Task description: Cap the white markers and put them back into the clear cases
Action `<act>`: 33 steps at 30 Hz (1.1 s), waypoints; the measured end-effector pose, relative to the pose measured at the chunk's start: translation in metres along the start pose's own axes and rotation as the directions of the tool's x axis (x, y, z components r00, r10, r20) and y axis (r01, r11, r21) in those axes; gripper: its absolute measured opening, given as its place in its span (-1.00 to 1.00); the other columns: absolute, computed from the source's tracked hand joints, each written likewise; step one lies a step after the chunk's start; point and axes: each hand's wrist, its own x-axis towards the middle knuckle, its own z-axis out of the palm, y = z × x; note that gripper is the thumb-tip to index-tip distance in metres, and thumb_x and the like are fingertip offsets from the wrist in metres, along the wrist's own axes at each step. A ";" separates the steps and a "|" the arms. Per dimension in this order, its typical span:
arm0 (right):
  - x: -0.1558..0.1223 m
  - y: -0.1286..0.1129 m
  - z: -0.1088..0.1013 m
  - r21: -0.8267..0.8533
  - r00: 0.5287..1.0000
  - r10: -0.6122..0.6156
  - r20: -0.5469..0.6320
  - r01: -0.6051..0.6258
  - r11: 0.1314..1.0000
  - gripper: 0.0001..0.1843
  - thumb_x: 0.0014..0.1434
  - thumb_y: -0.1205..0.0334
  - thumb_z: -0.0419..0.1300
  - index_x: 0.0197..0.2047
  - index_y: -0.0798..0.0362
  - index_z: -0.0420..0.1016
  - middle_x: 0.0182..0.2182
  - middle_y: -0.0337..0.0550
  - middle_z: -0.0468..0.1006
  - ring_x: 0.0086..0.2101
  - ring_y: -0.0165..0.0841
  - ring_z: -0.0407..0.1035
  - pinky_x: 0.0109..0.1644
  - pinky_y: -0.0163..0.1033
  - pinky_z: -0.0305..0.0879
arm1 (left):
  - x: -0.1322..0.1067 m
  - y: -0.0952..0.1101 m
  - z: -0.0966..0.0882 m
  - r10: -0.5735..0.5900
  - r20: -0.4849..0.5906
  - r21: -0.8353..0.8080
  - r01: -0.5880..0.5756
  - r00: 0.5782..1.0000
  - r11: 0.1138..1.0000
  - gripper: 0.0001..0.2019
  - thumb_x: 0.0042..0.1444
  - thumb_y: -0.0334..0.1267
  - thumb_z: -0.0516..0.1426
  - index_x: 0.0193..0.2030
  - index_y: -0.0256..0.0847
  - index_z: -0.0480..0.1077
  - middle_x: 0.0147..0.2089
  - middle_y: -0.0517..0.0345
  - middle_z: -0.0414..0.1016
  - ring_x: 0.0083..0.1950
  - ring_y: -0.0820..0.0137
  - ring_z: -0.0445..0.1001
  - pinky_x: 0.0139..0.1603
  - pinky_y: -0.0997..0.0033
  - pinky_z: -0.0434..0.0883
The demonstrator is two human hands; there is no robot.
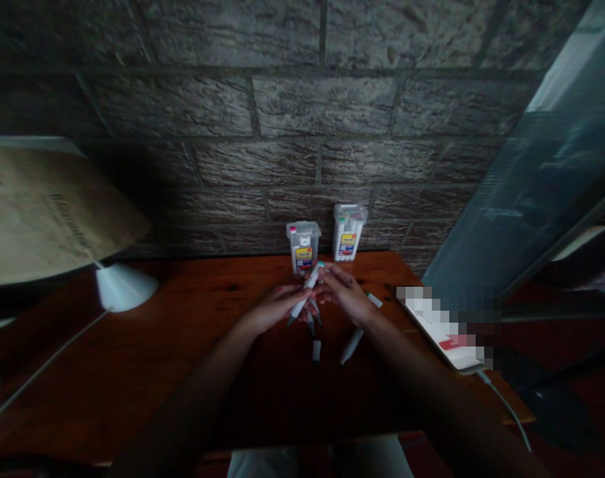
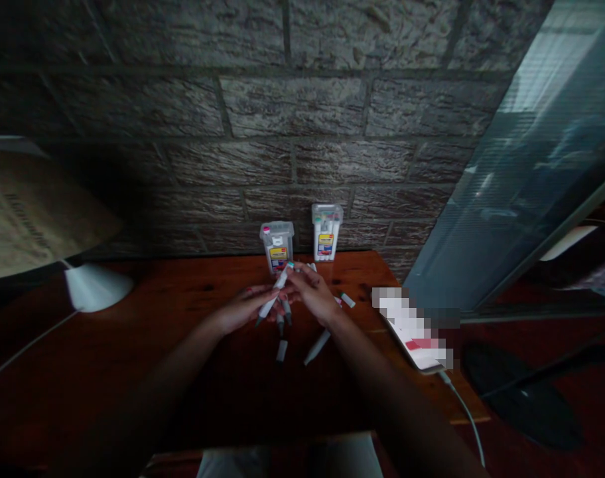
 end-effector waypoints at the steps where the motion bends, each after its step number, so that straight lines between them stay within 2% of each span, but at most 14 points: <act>1: 0.001 0.001 -0.001 0.002 1.000 -0.002 0.000 0.002 1.000 -0.55 0.01 -0.13 0.41 -0.18 -0.01 0.49 -0.33 -0.26 0.61 -0.44 -0.47 0.48 -0.40 -0.37 0.35 | 0.001 0.000 0.000 0.005 -0.001 0.001 -0.005 1.000 1.000 -0.39 -0.03 0.18 0.34 -0.07 -0.37 0.52 -0.28 -0.09 0.62 -0.36 0.38 0.56 -0.35 0.46 0.41; 8: 0.003 0.005 -0.006 -0.084 1.000 0.000 -0.015 -0.001 0.996 -0.61 0.03 -0.09 0.42 -0.29 0.05 0.50 -0.42 -0.26 0.57 -0.44 -0.49 0.45 -0.42 -0.40 0.31 | 0.000 0.001 0.000 -0.017 -0.018 0.020 0.018 1.000 1.000 -0.42 -0.04 0.15 0.36 -0.09 -0.36 0.53 -0.28 -0.05 0.61 -0.37 0.40 0.55 -0.32 0.43 0.43; 12: 0.002 0.005 -0.004 -0.087 0.999 -0.043 -0.007 0.042 0.995 -0.50 -0.03 0.02 0.48 -0.06 -0.04 0.49 -0.37 -0.30 0.59 -0.46 -0.49 0.43 -0.45 -0.40 0.29 | -0.002 0.004 0.003 -0.004 0.001 0.029 0.004 1.000 1.000 -0.43 -0.03 0.13 0.36 -0.07 -0.35 0.53 -0.26 -0.04 0.61 -0.31 0.38 0.56 -0.30 0.44 0.41; 14: 0.001 0.004 -0.002 -0.097 0.998 -0.066 -0.021 0.064 0.993 -0.49 -0.01 0.00 0.46 -0.02 -0.07 0.48 -0.36 -0.31 0.58 -0.45 -0.48 0.43 -0.44 -0.39 0.29 | -0.002 0.004 0.004 0.001 -0.002 0.029 -0.001 1.000 1.000 -0.41 -0.05 0.15 0.37 -0.07 -0.35 0.53 -0.26 -0.04 0.61 -0.31 0.38 0.55 -0.31 0.45 0.41; 16: 0.000 0.003 -0.001 -0.125 0.998 -0.063 -0.031 0.059 0.990 -0.60 0.06 -0.09 0.39 -0.15 -0.02 0.52 -0.40 -0.29 0.56 -0.44 -0.47 0.43 -0.43 -0.38 0.29 | -0.001 0.004 0.003 0.003 -0.004 0.018 -0.003 1.000 1.000 -0.40 -0.06 0.16 0.37 -0.10 -0.36 0.52 -0.29 -0.03 0.60 -0.35 0.40 0.54 -0.32 0.45 0.41; 18: 0.000 0.001 -0.002 -0.146 0.997 -0.051 -0.049 0.044 0.988 -0.60 0.09 -0.17 0.34 -0.27 0.02 0.52 -0.42 -0.26 0.55 -0.42 -0.46 0.43 -0.43 -0.38 0.28 | -0.001 0.003 0.003 -0.002 0.001 0.002 0.002 1.000 1.000 -0.42 -0.06 0.15 0.37 -0.12 -0.36 0.50 -0.30 -0.03 0.60 -0.38 0.41 0.53 -0.34 0.45 0.40; 19: 0.000 0.001 -0.002 -0.148 0.997 -0.050 -0.061 0.040 0.988 -0.59 0.09 -0.18 0.33 -0.25 0.02 0.54 -0.42 -0.25 0.54 -0.42 -0.45 0.44 -0.43 -0.38 0.28 | 0.000 0.003 0.003 -0.004 0.002 -0.004 0.004 1.000 1.000 -0.42 -0.06 0.15 0.37 -0.13 -0.36 0.50 -0.31 -0.03 0.60 -0.38 0.41 0.53 -0.35 0.45 0.39; 22: 0.001 0.000 -0.005 -0.128 0.993 -0.066 -0.094 0.054 0.990 -0.50 0.06 -0.14 0.37 -0.01 -0.07 0.53 -0.40 -0.28 0.56 -0.43 -0.46 0.44 -0.46 -0.39 0.25 | -0.001 0.004 0.003 -0.009 -0.002 -0.017 0.009 1.000 1.000 -0.42 -0.09 0.14 0.39 -0.15 -0.36 0.48 -0.33 -0.03 0.60 -0.38 0.40 0.54 -0.35 0.46 0.39; 24: 0.002 0.000 -0.006 -0.120 0.992 -0.072 -0.102 0.060 0.991 -0.47 0.05 -0.12 0.39 0.04 -0.09 0.51 -0.40 -0.29 0.56 -0.44 -0.46 0.44 -0.47 -0.39 0.25 | -0.001 0.004 0.003 -0.010 -0.005 -0.027 0.009 1.000 1.000 -0.42 -0.10 0.14 0.40 -0.15 -0.36 0.47 -0.33 -0.02 0.60 -0.37 0.40 0.55 -0.35 0.46 0.39; 31: 0.003 0.002 -0.004 -0.111 0.989 -0.079 -0.126 0.065 0.992 -0.54 -0.05 -0.07 0.45 -0.16 0.01 0.51 -0.39 -0.27 0.56 -0.46 -0.48 0.42 -0.48 -0.39 0.21 | -0.001 0.002 0.001 -0.002 0.014 -0.016 0.003 1.000 1.000 -0.48 -0.03 0.10 0.37 -0.18 -0.35 0.46 -0.34 -0.01 0.60 -0.37 0.42 0.55 -0.35 0.48 0.39; 33: 0.004 -0.001 -0.005 -0.106 0.979 -0.108 -0.174 0.091 0.990 -0.52 -0.07 -0.08 0.46 -0.18 0.02 0.50 -0.42 -0.29 0.55 -0.50 -0.50 0.37 -0.50 -0.40 0.18 | -0.001 0.002 0.002 0.001 0.017 -0.027 -0.001 1.000 1.000 -0.47 -0.05 0.11 0.38 -0.18 -0.35 0.46 -0.35 0.00 0.60 -0.39 0.43 0.54 -0.36 0.48 0.39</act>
